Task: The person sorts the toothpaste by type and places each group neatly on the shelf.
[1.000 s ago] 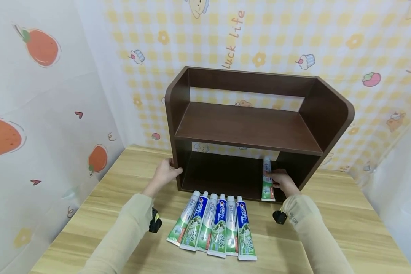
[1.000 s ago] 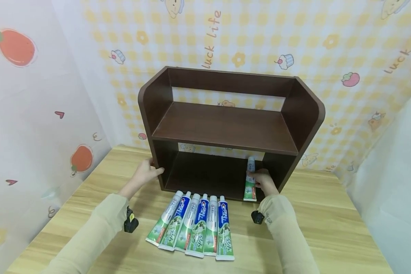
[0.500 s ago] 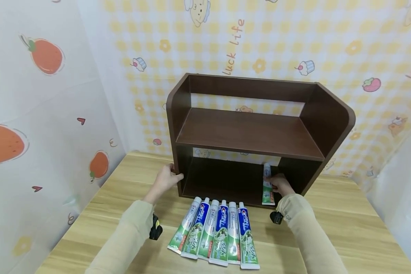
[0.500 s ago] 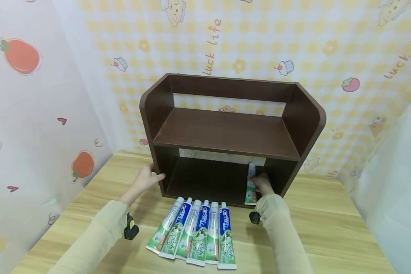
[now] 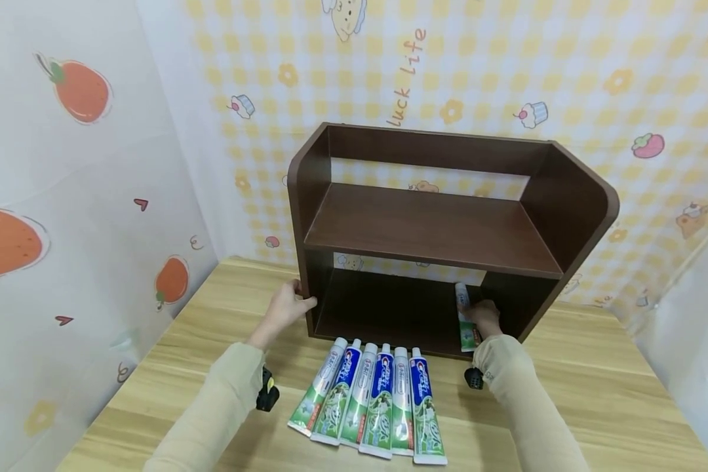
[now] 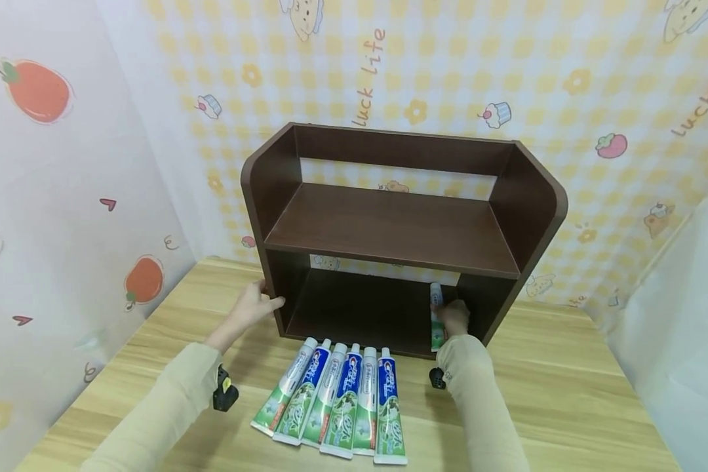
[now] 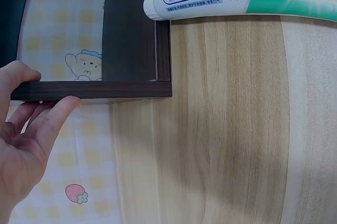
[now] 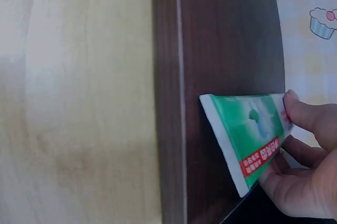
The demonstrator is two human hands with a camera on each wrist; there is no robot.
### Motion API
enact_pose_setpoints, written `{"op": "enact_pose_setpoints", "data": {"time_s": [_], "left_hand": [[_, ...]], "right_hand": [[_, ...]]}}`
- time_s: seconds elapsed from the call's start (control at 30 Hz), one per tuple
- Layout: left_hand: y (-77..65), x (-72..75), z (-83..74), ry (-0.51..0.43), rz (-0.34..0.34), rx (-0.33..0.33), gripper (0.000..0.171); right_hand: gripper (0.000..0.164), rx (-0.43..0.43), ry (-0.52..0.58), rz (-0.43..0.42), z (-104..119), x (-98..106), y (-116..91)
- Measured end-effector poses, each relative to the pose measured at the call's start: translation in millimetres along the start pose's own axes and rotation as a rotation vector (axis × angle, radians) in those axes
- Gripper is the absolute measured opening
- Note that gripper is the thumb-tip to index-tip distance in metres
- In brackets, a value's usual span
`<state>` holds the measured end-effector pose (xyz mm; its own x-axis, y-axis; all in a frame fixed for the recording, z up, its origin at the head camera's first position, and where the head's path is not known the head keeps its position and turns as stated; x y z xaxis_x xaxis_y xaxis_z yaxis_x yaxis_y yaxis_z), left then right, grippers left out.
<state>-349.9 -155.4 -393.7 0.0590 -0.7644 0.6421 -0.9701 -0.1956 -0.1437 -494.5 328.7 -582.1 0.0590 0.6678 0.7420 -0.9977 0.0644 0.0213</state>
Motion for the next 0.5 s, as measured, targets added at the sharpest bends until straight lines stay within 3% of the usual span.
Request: {"op": "enact_pose_setpoints", "data": {"time_s": [0.1, 0.2, 0.33, 0.5], "left_hand": [[-0.3, 3.0, 0.2, 0.011, -0.006, 0.004, 0.03], [0.4, 2.5, 1.5, 0.021, 0.002, 0.007, 0.033], [1.1, 0.8, 1.2, 0.024, 0.012, 0.007, 0.035], [1.0, 1.4, 0.3, 0.023, 0.0, 0.003, 0.032]], "right_hand": [[0.061, -0.053, 0.003, -0.011, 63, 26, -45], [0.048, -0.062, 0.073, -0.033, 108, 43, -81], [0.041, -0.024, 0.059, -0.049, 129, 53, -100], [0.039, -0.045, 0.027, -0.075, 128, 54, -103]]}}
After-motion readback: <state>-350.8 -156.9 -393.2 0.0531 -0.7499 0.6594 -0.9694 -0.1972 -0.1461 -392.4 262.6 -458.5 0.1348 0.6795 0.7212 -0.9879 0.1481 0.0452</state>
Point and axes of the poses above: each hand's wrist, its own y-axis towards the middle knuckle, its own x-axis out of the back of the hand, z = x × y, the point moved 10 cm from there along y, towards the middle knuckle, and after that the axes turned 12 degrees about x, right-handed, at the moved point
